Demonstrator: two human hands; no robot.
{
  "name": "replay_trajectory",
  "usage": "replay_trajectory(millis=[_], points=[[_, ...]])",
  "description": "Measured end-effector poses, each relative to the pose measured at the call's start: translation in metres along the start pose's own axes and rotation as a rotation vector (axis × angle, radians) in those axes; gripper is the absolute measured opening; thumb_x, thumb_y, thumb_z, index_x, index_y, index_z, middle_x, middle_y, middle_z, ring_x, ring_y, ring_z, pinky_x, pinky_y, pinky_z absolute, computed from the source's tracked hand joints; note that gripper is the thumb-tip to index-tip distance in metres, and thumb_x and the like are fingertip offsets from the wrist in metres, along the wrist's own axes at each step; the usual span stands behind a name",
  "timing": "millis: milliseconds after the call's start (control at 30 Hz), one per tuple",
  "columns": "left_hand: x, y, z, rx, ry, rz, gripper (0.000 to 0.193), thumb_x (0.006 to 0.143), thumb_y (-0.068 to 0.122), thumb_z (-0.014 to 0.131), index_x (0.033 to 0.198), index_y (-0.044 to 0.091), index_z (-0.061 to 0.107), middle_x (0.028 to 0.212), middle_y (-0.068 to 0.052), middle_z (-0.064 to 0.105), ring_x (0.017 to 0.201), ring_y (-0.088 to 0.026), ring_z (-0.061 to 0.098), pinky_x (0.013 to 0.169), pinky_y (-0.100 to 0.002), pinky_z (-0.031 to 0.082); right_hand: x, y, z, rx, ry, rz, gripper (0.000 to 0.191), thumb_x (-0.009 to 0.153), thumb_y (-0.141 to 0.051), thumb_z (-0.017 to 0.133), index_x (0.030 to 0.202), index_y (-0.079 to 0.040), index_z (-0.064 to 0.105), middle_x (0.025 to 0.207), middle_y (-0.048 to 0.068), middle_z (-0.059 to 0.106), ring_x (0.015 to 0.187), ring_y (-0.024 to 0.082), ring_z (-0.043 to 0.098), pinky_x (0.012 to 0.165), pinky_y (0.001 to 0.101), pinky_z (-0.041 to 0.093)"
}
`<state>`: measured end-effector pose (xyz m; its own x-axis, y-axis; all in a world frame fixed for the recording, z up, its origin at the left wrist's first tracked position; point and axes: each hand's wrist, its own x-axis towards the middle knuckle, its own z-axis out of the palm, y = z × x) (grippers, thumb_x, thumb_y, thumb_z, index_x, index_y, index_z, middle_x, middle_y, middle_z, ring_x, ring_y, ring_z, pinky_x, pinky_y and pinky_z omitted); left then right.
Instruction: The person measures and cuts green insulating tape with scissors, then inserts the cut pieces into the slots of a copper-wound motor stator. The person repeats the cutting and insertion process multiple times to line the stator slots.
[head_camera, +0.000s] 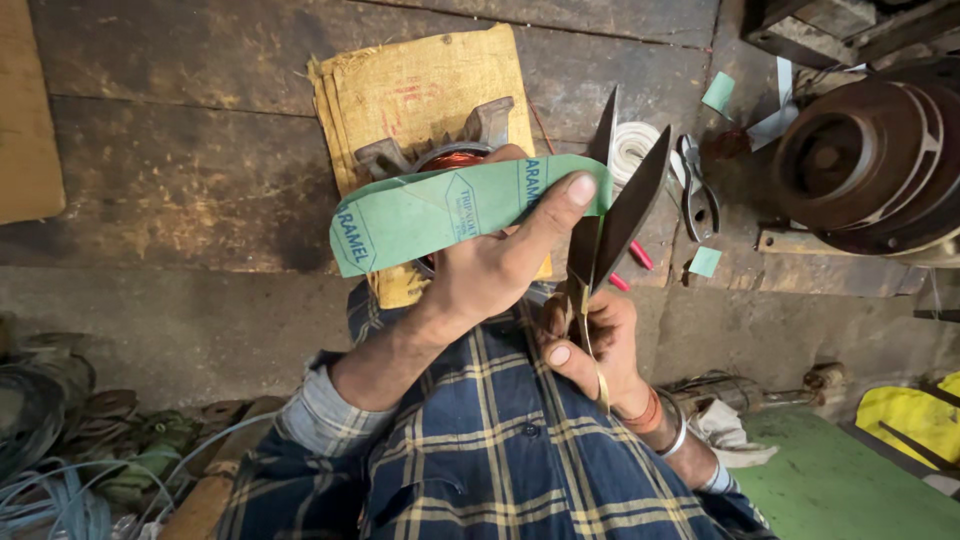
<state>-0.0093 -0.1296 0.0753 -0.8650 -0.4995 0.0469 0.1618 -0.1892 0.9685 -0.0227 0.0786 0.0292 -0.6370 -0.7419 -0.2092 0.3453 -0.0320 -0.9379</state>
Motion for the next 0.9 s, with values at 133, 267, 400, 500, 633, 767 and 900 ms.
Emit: replay_trajectory(millis=[133, 267, 400, 500, 633, 767, 900], points=[[0.0, -0.002, -0.002, -0.004, -0.007, 0.006, 0.026, 0.106, 0.029, 0.072, 0.103, 0.003, 0.073, 0.078, 0.007, 0.059, 0.065, -0.001, 0.051, 0.058, -0.023, 0.039, 0.0, 0.002, 0.0, -0.016, 0.008, -0.012, 0.033, 0.09, -0.025, 0.082, 0.089, -0.001, 0.059, 0.082, 0.004, 0.061, 0.072, 0.011, 0.055, 0.066, 0.0273, 0.045], [0.001, -0.003, -0.004, 0.037, -0.031, 0.022, 0.027, 0.104, 0.03, 0.072, 0.097, 0.003, 0.073, 0.072, 0.007, 0.052, 0.059, -0.002, 0.045, 0.05, -0.022, 0.033, -0.001, 0.004, 0.0, -0.049, 0.02, -0.048, 0.03, 0.092, -0.021, 0.081, 0.086, -0.003, 0.058, 0.079, 0.001, 0.058, 0.07, 0.01, 0.052, 0.064, 0.0265, 0.044], [-0.001, -0.005, -0.005, 0.084, -0.058, 0.057, 0.029, 0.106, 0.031, 0.072, 0.091, 0.006, 0.07, 0.068, 0.007, 0.051, 0.058, -0.001, 0.045, 0.052, -0.022, 0.033, -0.002, 0.005, -0.001, -0.193, 0.058, -0.031, 0.027, 0.092, -0.017, 0.079, 0.081, -0.005, 0.058, 0.074, -0.003, 0.054, 0.067, 0.006, 0.045, 0.061, 0.0243, 0.038], [-0.002, -0.008, -0.006, 0.009, -0.056, 0.033, 0.029, 0.105, 0.031, 0.073, 0.093, 0.005, 0.069, 0.069, 0.007, 0.053, 0.06, -0.001, 0.045, 0.052, -0.022, 0.033, -0.003, 0.005, 0.0, -0.233, 0.085, -0.011, 0.028, 0.091, -0.015, 0.079, 0.078, -0.006, 0.057, 0.072, -0.004, 0.054, 0.066, 0.006, 0.044, 0.059, 0.0244, 0.038], [-0.001, -0.011, -0.005, 0.016, -0.063, 0.037, 0.029, 0.104, 0.031, 0.073, 0.092, 0.005, 0.069, 0.067, 0.008, 0.052, 0.055, -0.001, 0.043, 0.048, -0.021, 0.031, -0.001, 0.001, 0.0, -0.222, 0.056, -0.011, 0.028, 0.092, -0.016, 0.079, 0.079, -0.006, 0.056, 0.073, -0.003, 0.053, 0.067, 0.006, 0.044, 0.06, 0.0244, 0.038], [-0.001, -0.011, -0.002, 0.044, -0.055, 0.072, 0.027, 0.106, 0.03, 0.072, 0.094, 0.006, 0.071, 0.07, 0.006, 0.052, 0.056, -0.002, 0.043, 0.049, -0.022, 0.031, 0.001, -0.002, 0.002, -0.077, -0.002, -0.025, 0.028, 0.094, -0.02, 0.078, 0.083, -0.005, 0.056, 0.075, -0.002, 0.055, 0.067, 0.007, 0.049, 0.062, 0.0252, 0.042], [0.0, -0.008, 0.0, 0.089, -0.033, 0.07, 0.025, 0.104, 0.029, 0.072, 0.097, 0.005, 0.074, 0.071, 0.006, 0.053, 0.055, -0.001, 0.045, 0.047, -0.022, 0.031, 0.003, -0.003, 0.003, -0.122, 0.014, -0.015, 0.028, 0.092, -0.02, 0.079, 0.084, -0.005, 0.057, 0.075, -0.001, 0.056, 0.067, 0.008, 0.049, 0.062, 0.0255, 0.042]])
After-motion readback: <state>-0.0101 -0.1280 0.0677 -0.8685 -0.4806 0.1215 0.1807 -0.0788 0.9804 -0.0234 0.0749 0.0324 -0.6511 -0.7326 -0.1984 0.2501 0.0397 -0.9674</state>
